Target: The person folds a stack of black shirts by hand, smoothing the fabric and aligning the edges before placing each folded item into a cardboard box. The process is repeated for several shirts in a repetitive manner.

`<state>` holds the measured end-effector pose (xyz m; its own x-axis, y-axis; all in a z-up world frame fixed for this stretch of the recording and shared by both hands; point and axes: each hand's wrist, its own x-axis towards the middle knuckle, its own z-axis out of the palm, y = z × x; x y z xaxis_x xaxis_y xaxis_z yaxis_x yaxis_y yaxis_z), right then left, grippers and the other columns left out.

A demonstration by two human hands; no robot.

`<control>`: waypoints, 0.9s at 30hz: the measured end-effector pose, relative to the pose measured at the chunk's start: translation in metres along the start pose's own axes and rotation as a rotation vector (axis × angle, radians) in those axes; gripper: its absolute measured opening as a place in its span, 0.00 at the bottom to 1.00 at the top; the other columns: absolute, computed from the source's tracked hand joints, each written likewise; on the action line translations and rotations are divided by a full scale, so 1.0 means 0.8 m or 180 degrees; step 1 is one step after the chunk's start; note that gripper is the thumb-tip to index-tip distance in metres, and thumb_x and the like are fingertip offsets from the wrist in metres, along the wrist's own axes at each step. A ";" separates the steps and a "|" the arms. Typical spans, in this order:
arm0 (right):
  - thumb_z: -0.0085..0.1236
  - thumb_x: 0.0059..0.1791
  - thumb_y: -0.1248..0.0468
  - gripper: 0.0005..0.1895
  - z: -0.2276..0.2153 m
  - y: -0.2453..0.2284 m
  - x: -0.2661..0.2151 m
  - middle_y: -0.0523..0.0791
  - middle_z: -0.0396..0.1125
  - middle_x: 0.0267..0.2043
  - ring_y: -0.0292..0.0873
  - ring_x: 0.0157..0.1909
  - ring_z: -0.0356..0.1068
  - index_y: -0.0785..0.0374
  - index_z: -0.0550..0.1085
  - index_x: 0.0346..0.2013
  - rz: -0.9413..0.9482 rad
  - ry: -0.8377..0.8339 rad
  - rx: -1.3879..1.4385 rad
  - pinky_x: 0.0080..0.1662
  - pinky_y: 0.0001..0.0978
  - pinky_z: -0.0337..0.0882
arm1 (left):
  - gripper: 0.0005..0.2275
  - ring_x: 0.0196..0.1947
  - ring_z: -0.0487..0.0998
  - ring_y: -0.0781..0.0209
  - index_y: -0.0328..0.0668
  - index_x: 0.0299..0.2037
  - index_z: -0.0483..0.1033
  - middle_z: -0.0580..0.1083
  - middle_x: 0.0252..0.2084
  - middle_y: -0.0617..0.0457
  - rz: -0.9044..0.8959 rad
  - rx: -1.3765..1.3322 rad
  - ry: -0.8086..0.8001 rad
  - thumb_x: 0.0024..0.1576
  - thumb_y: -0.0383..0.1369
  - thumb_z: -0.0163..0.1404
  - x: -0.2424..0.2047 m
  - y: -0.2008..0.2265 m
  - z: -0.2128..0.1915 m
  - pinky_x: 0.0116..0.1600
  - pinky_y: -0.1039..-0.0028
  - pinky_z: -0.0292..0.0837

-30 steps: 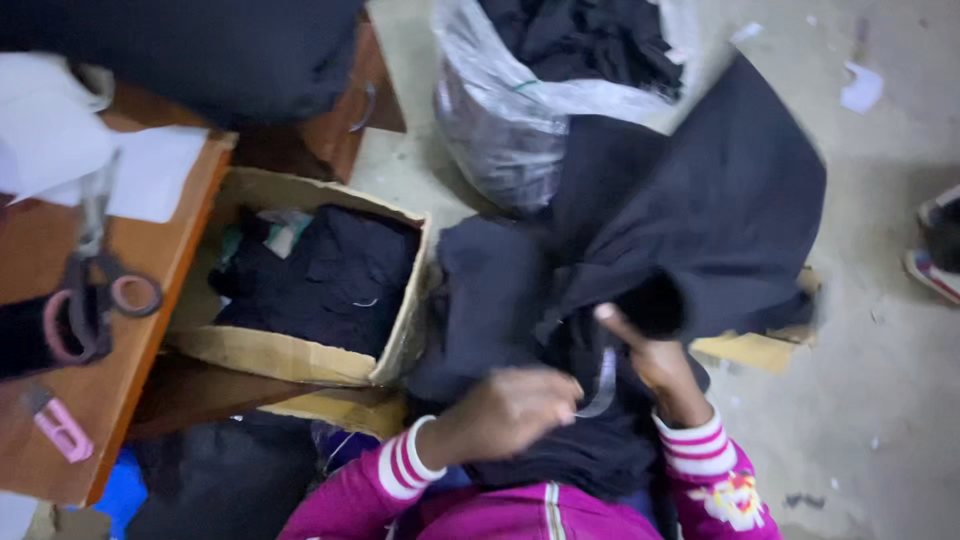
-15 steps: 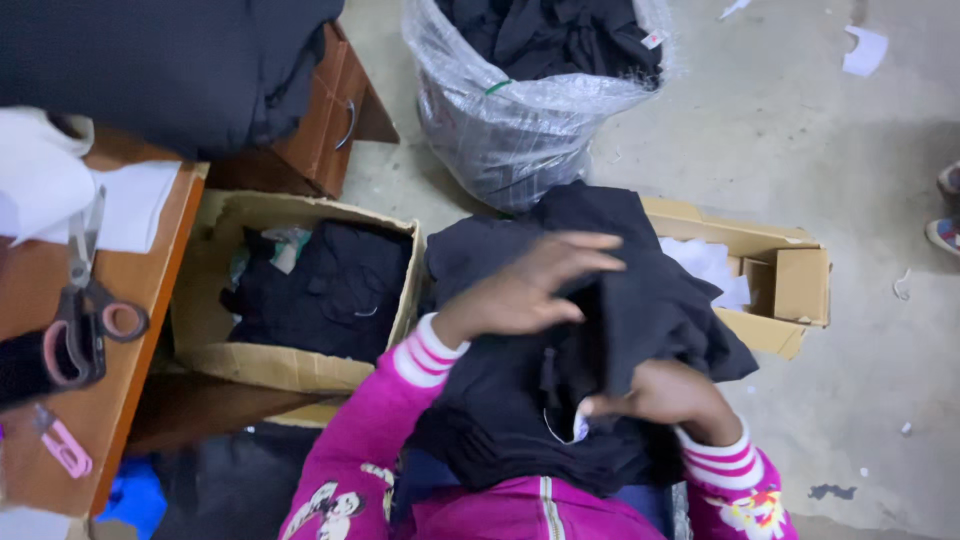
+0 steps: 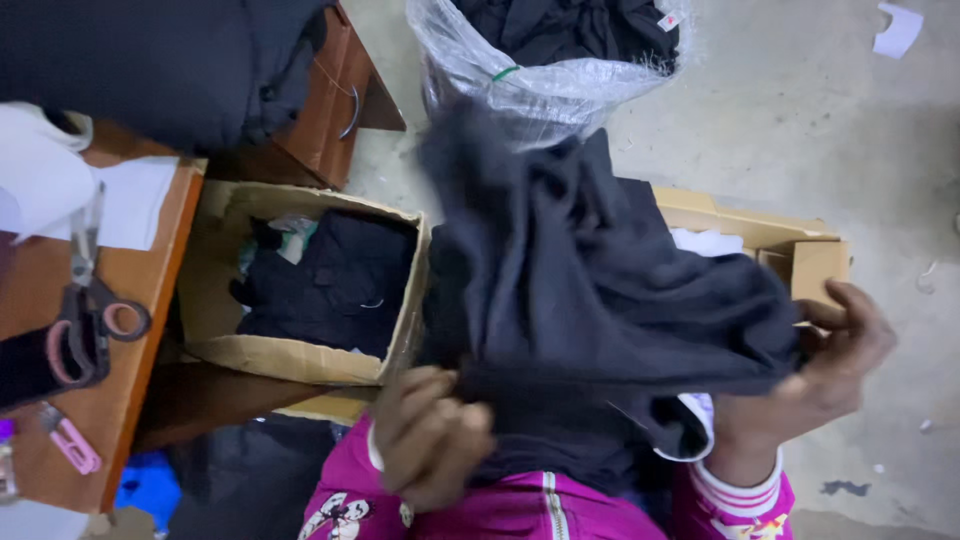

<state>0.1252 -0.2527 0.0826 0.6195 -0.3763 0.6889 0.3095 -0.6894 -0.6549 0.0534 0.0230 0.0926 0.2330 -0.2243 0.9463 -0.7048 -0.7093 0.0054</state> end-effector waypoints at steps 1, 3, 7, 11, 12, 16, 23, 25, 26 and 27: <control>0.60 0.52 0.71 0.25 -0.003 -0.004 -0.007 0.57 0.68 0.50 0.52 0.46 0.69 0.73 0.69 0.64 0.0144 -0.0525 -0.0094 0.46 0.41 0.67 | 0.08 0.31 0.76 0.54 0.36 0.49 0.76 0.71 0.40 0.47 -0.0151 0.0438 -0.0892 0.65 0.28 0.46 -0.007 0.001 0.009 0.37 0.65 0.71; 0.60 0.44 0.62 0.37 -0.001 0.013 -0.021 0.54 0.67 0.54 0.51 0.49 0.68 0.69 0.66 0.68 0.0256 -0.1045 -0.0174 0.51 0.42 0.66 | 0.16 0.41 0.79 0.55 0.47 0.61 0.78 0.72 0.56 0.50 -0.0301 0.0904 -0.1754 0.71 0.35 0.37 -0.022 -0.012 0.024 0.48 0.66 0.75; 0.52 0.38 0.70 0.39 -0.006 0.033 -0.038 0.58 0.73 0.48 0.70 0.42 0.74 0.60 0.68 0.67 0.0265 -0.2978 -0.1697 0.42 0.62 0.73 | 0.14 0.46 0.80 0.44 0.41 0.52 0.79 0.76 0.48 0.44 -0.2006 -0.0079 -0.1711 0.58 0.20 0.47 -0.050 -0.009 0.006 0.54 0.60 0.75; 0.47 0.34 0.64 0.35 -0.077 -0.051 -0.024 0.42 0.77 0.57 0.44 0.59 0.77 0.52 0.77 0.57 0.0965 -0.2933 0.0122 0.59 0.36 0.71 | 0.10 0.31 0.75 0.56 0.34 0.48 0.79 0.72 0.44 0.47 -0.0334 -0.0599 -0.1206 0.64 0.29 0.45 -0.038 0.033 -0.034 0.34 0.68 0.73; 0.47 0.34 0.64 0.35 -0.055 -0.039 -0.011 0.42 0.77 0.57 0.44 0.59 0.77 0.52 0.77 0.57 0.0914 -0.2935 0.0123 0.59 0.36 0.71 | 0.10 0.31 0.75 0.56 0.34 0.48 0.79 0.72 0.44 0.47 -0.0332 -0.0570 -0.1167 0.64 0.29 0.45 -0.040 0.026 -0.006 0.34 0.68 0.73; 0.48 0.43 0.57 0.35 0.027 0.047 -0.018 0.57 0.69 0.29 0.69 0.35 0.70 0.57 0.64 0.67 0.1006 -0.3013 -0.1612 0.41 0.59 0.67 | 0.11 0.31 0.75 0.35 0.42 0.42 0.73 0.71 0.41 0.45 -0.2459 -0.0416 -0.2137 0.51 0.20 0.46 -0.069 -0.015 0.059 0.33 0.47 0.69; 0.52 0.46 0.73 0.46 0.025 0.104 -0.038 0.40 0.80 0.40 0.40 0.45 0.80 0.40 0.61 0.77 0.1008 -0.4709 -0.0965 0.54 0.31 0.70 | 0.24 0.55 0.71 0.39 0.34 0.65 0.70 0.72 0.60 0.41 -0.1711 0.0518 -0.2248 0.54 0.20 0.45 -0.077 -0.029 0.058 0.61 0.52 0.67; 0.48 0.40 0.79 0.39 0.014 0.089 -0.007 0.47 0.75 0.47 0.49 0.47 0.77 0.51 0.70 0.65 0.0208 -0.4056 -0.0754 0.51 0.40 0.71 | 0.09 0.52 0.74 0.43 0.40 0.50 0.74 0.75 0.53 0.45 -0.1237 -0.0235 -0.2287 0.60 0.27 0.50 -0.051 0.004 0.059 0.60 0.53 0.68; 0.44 0.34 0.86 0.36 0.008 0.081 0.007 0.53 0.70 0.53 0.59 0.49 0.74 0.62 0.79 0.52 -0.0586 -0.3384 -0.0548 0.48 0.48 0.71 | 0.07 0.49 0.77 0.46 0.47 0.35 0.78 0.77 0.46 0.49 -0.0783 -0.0956 -0.2297 0.65 0.34 0.55 -0.039 0.021 0.058 0.60 0.54 0.69; 0.44 0.34 0.86 0.36 0.016 0.089 0.005 0.53 0.70 0.53 0.59 0.49 0.74 0.62 0.79 0.52 -0.0613 -0.3403 -0.0560 0.48 0.48 0.71 | 0.07 0.49 0.77 0.46 0.47 0.35 0.78 0.77 0.46 0.49 -0.0806 -0.0951 -0.2273 0.65 0.34 0.55 -0.063 0.030 0.067 0.60 0.54 0.69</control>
<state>0.1593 -0.2954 0.0346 0.9032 0.4187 0.0947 0.4136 -0.7895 -0.4535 0.0601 -0.0185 0.0274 0.7093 -0.5245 0.4710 -0.6990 -0.6101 0.3732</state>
